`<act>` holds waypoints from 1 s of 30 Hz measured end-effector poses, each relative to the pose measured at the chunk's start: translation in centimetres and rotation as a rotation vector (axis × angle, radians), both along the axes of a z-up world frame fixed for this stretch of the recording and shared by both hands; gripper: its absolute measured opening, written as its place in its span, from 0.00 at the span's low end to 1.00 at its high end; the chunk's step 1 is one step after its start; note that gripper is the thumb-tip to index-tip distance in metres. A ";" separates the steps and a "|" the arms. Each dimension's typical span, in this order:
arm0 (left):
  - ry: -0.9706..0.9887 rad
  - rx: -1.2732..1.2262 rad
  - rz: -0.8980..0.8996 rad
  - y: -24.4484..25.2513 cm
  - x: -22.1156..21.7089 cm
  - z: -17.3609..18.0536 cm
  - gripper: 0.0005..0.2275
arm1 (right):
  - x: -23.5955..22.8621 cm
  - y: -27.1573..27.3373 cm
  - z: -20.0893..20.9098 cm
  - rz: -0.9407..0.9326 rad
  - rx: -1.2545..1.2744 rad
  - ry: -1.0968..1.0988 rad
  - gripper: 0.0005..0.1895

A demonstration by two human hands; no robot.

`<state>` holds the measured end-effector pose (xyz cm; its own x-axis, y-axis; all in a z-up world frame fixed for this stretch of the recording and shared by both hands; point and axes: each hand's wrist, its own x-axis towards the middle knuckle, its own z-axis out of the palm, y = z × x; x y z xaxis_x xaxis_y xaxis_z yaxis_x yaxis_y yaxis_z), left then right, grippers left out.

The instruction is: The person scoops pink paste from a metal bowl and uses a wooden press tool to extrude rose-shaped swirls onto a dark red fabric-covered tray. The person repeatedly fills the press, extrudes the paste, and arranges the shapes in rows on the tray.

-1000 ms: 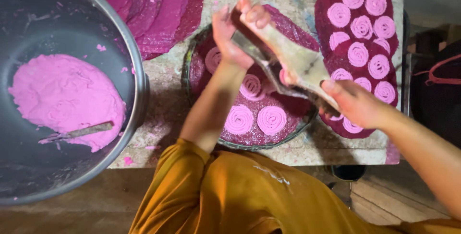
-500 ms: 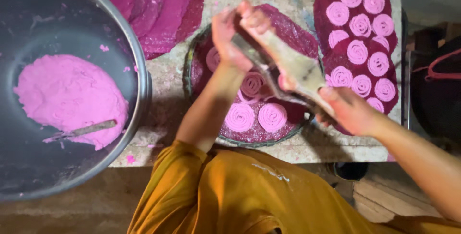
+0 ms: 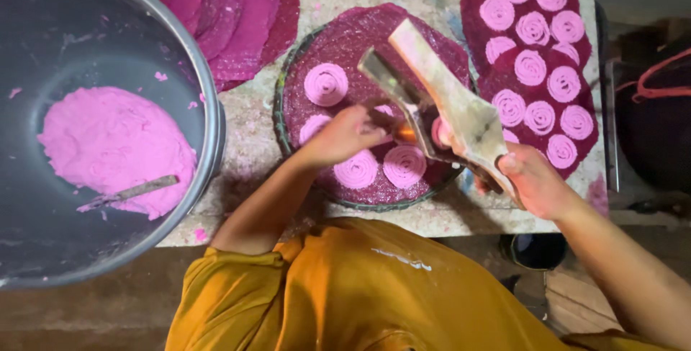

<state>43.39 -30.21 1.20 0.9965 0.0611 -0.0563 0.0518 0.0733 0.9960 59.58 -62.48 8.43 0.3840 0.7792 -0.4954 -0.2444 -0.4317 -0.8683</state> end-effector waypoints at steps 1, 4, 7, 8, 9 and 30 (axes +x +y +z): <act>0.040 0.038 0.007 -0.5 -0.4 -0.3 0.25 | -0.2 0.1 -0.4 -0.013 0.019 0.007 0.45; 0.140 0.161 0.071 -1.6 -0.2 -1.1 0.21 | -0.6 0.2 -1.6 -0.066 0.100 0.001 0.45; 0.148 -0.007 0.073 -2.5 1.3 -2.0 0.22 | -0.8 -0.1 -2.2 -0.129 0.172 -0.069 0.45; 0.140 -0.114 0.060 -2.9 1.9 -2.5 0.25 | -1.0 -0.4 -2.4 -0.151 0.190 -0.098 0.44; 0.136 -0.145 0.058 -3.2 2.6 -3.2 0.23 | -1.2 -0.7 -2.6 -0.175 0.234 -0.106 0.45; 0.258 0.200 0.214 1.5 8.3 -7.4 0.15 | -10.1 -8.2 -16.8 -0.662 0.512 -0.204 0.45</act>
<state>51.70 -28.71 -6.19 0.9146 0.3011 -0.2698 0.3074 -0.0848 0.9478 49.52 -70.65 -8.42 0.8814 0.4721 -0.0163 -0.1259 0.2016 -0.9714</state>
